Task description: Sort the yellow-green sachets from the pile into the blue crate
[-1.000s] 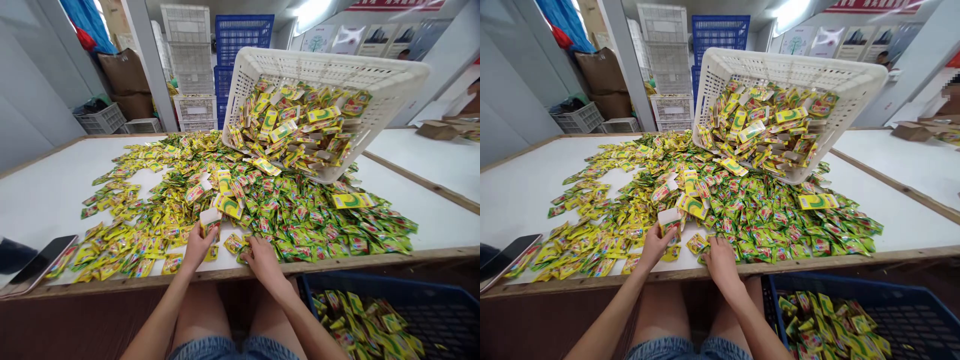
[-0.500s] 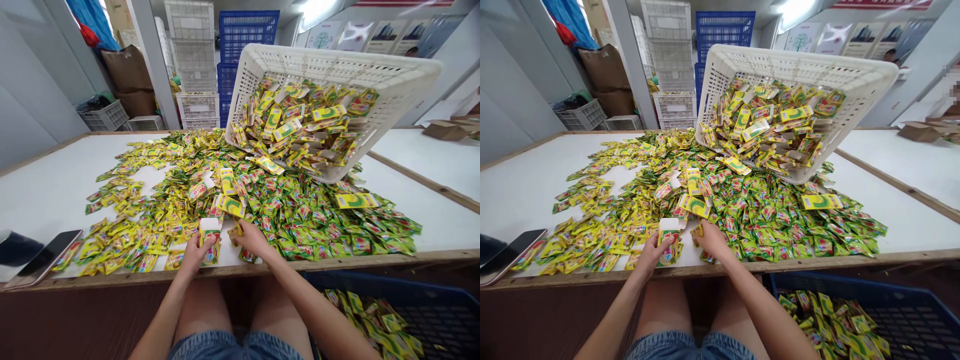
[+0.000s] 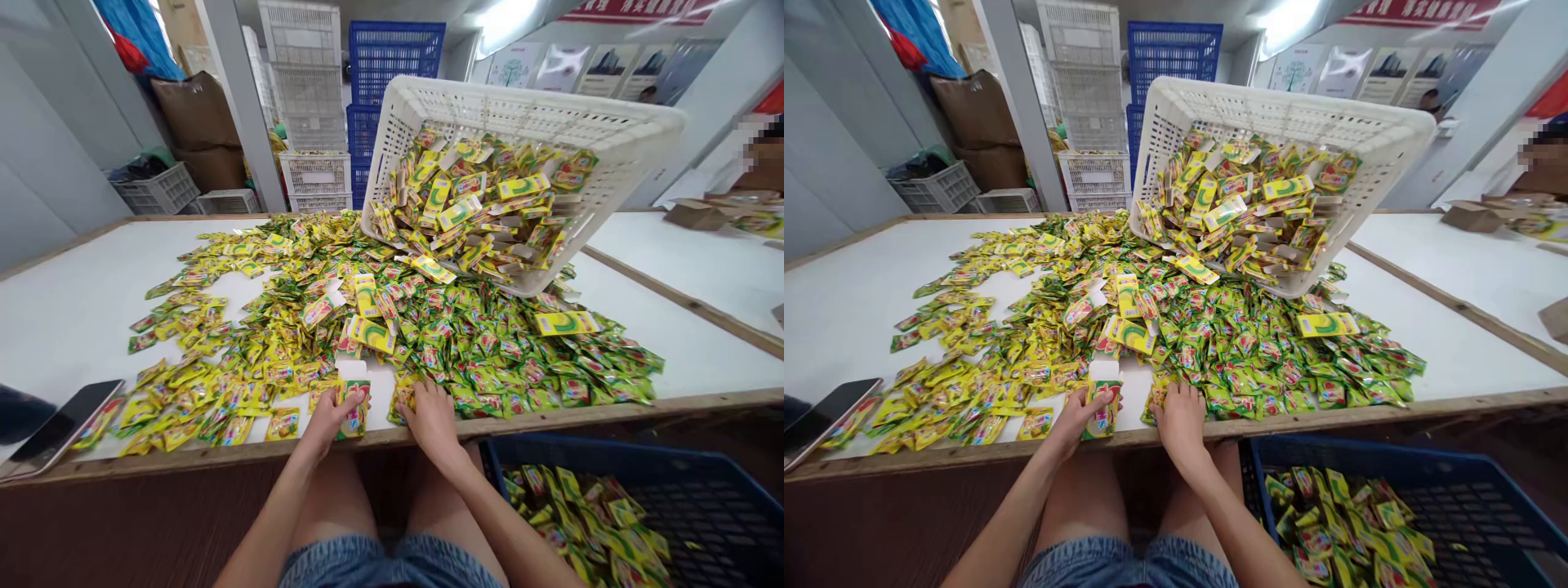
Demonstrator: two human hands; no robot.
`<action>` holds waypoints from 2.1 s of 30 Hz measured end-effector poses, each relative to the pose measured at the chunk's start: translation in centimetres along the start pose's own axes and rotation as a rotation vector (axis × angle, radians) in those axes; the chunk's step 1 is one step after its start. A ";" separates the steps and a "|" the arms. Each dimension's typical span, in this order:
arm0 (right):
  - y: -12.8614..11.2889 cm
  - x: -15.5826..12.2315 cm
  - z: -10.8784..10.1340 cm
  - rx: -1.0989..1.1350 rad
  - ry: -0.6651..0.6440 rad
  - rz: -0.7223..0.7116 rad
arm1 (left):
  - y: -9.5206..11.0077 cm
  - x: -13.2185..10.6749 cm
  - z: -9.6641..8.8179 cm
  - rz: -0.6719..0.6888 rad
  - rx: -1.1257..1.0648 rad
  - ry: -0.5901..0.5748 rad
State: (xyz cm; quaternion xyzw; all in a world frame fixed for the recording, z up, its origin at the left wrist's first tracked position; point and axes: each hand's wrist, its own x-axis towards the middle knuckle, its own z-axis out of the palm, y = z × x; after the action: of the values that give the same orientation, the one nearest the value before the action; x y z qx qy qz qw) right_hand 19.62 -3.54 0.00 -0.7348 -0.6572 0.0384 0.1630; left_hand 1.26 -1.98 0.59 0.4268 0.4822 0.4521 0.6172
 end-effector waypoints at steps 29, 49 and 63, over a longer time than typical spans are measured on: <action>-0.8 5.0 -6.0 0.842 -0.090 -0.404 | -0.2 1.2 3.8 0.047 -0.037 -0.204; -3.3 3.7 -4.6 0.471 0.041 -0.596 | -1.5 1.8 3.5 0.069 -0.089 -0.263; -0.8 1.7 -1.1 1.026 -0.052 -0.271 | -1.5 1.9 3.5 0.167 -0.023 -0.183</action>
State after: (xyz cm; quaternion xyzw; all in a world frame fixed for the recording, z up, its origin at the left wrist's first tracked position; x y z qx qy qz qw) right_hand 19.35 -1.99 1.56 -0.4679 -0.6470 0.3518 0.4886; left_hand 5.12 -0.79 -0.62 0.4980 0.3812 0.4666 0.6237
